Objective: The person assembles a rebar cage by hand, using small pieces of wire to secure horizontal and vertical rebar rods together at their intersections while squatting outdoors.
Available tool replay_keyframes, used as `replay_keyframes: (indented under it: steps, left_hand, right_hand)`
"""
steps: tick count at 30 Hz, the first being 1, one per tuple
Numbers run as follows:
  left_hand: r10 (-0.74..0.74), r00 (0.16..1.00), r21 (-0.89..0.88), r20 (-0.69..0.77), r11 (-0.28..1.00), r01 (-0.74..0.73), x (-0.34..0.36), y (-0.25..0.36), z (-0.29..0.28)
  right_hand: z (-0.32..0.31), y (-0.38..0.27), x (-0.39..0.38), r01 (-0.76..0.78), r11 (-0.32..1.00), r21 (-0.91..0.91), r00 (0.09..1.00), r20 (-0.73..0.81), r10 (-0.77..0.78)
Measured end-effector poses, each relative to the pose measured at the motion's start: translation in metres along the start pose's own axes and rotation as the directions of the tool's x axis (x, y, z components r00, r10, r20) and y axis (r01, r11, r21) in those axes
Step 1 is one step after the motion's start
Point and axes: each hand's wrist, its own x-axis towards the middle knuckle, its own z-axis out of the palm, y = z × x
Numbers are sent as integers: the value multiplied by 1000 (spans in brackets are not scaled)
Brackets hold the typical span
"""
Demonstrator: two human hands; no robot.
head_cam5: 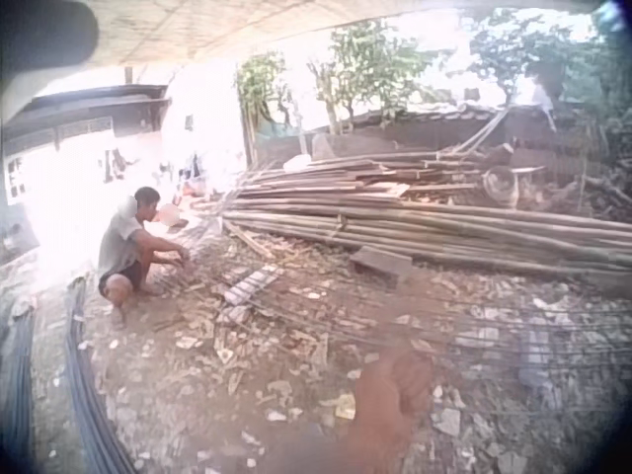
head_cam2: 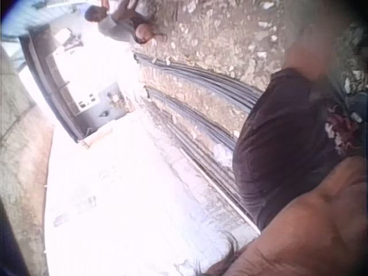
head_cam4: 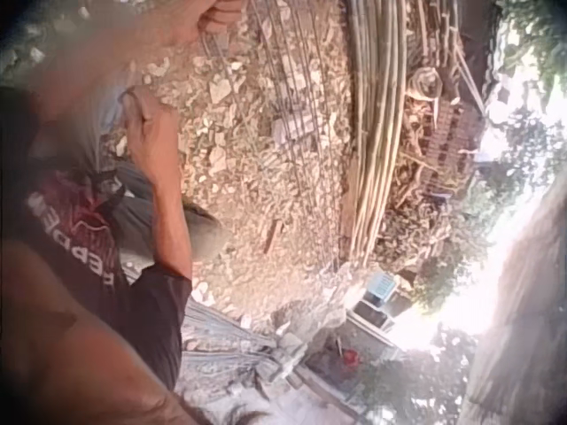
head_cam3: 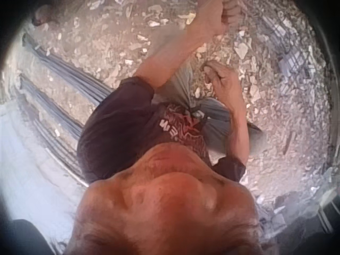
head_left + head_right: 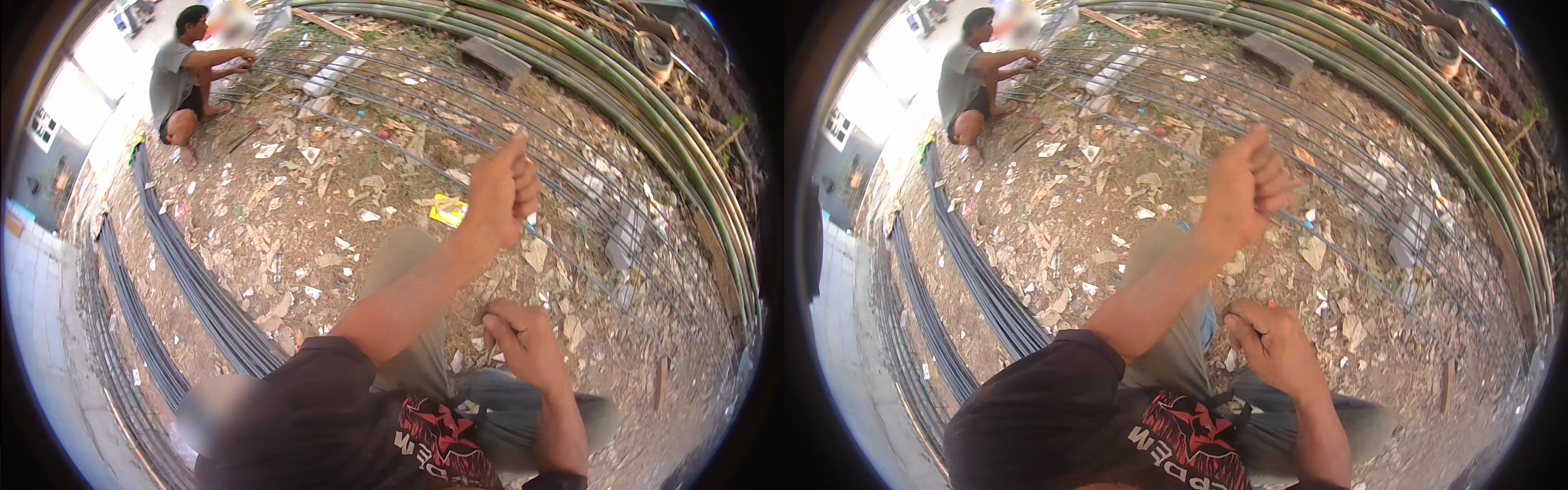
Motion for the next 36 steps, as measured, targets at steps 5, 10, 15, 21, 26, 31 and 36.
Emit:
replay_keyframes:
  steps: [5, 10, 15, 21, 26, 31, 36]
  left_hand:
    - [128, 992, 27, 17, 991, -128, -3, 25, -31]
    - [159, 975, -51, 152, 987, -153, 10, 28, -36]
    - [253, 967, -18, 20, 967, -253, 28, 76, -80]
    - [316, 948, -57, -43, 946, -318, 40, 109, -107]
    - [409, 866, 126, -288, 912, -390, 52, 135, -119]
    - [274, 929, 0, -248, 959, -283, 85, 149, -127]
    - [448, 877, 57, -174, 894, -445, 46, 122, -120]
  right_hand:
    - [-42, 15, 7, -28, 999, -17, 814, -581, 13]
    - [49, 52, 3, -103, 966, 237, 988, -86, 126]
    - [70, 42, -20, -157, 979, 128, 985, -47, 165]
    - [21, 27, -18, -345, 872, 348, 886, 426, 180]
    - [-71, 43, -21, -66, 789, -611, 967, -233, -99]
    - [-117, 16, -78, -454, 817, -355, 877, -341, 340]
    - [-101, 42, -83, -434, 885, -169, 900, -120, 419]
